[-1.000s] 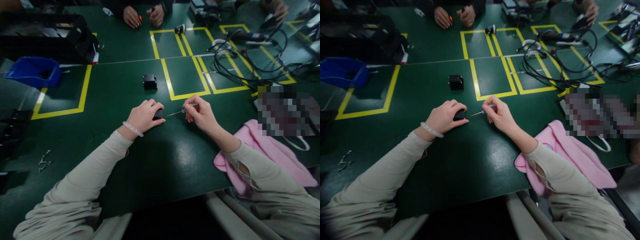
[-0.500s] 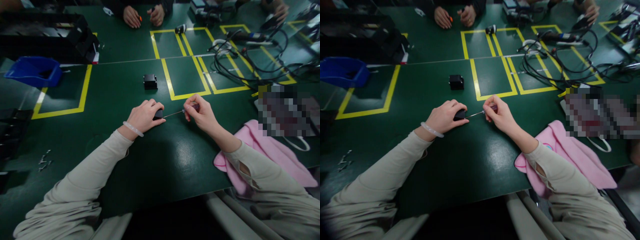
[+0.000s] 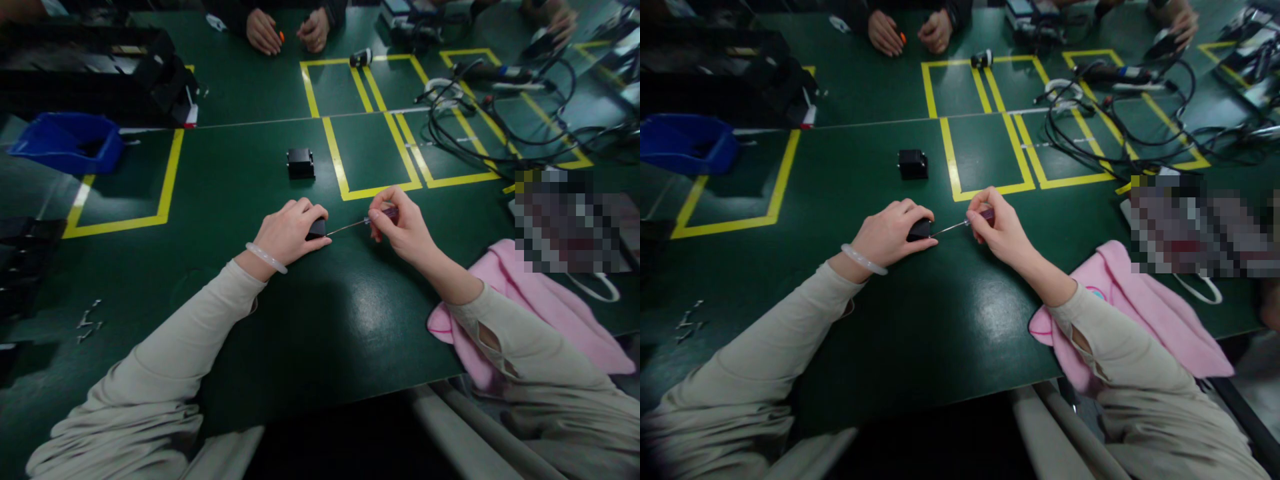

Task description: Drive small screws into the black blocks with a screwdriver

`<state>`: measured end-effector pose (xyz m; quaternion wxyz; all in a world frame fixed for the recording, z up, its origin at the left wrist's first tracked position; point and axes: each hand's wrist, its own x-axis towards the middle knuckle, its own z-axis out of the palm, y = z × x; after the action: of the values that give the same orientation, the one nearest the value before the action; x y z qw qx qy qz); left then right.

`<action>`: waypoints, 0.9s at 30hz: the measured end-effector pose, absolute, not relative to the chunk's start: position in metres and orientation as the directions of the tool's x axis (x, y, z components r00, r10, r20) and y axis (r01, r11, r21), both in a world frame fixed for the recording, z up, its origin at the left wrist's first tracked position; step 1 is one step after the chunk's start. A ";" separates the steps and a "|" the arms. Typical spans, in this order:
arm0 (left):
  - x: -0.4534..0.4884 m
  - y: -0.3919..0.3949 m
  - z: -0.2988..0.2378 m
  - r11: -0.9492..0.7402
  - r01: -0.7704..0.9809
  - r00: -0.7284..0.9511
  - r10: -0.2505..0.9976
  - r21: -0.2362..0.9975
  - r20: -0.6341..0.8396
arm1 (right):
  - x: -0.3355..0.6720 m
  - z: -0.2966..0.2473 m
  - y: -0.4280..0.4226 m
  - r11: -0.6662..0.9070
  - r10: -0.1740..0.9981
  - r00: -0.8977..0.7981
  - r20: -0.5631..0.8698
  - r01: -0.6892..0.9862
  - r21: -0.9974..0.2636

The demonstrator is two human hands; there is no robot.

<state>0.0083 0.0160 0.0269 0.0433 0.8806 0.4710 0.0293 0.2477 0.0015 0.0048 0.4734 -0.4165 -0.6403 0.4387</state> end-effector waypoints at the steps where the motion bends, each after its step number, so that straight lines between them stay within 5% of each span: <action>1: 0.008 0.016 0.027 -0.555 0.826 0.556 0.831 0.104 0.014 | 0.248 0.005 0.002 0.266 0.949 -0.203 0.242 0.105 -0.958; 27: 0.008 0.016 0.027 -0.555 0.826 0.556 0.831 0.092 0.017 | 0.247 0.004 0.003 0.270 0.949 -0.191 0.250 0.086 -0.959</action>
<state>0.0082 0.0162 0.0272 0.0366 0.8814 0.4700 0.0289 0.2465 0.0025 0.0040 0.4861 -0.4099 -0.6314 0.4438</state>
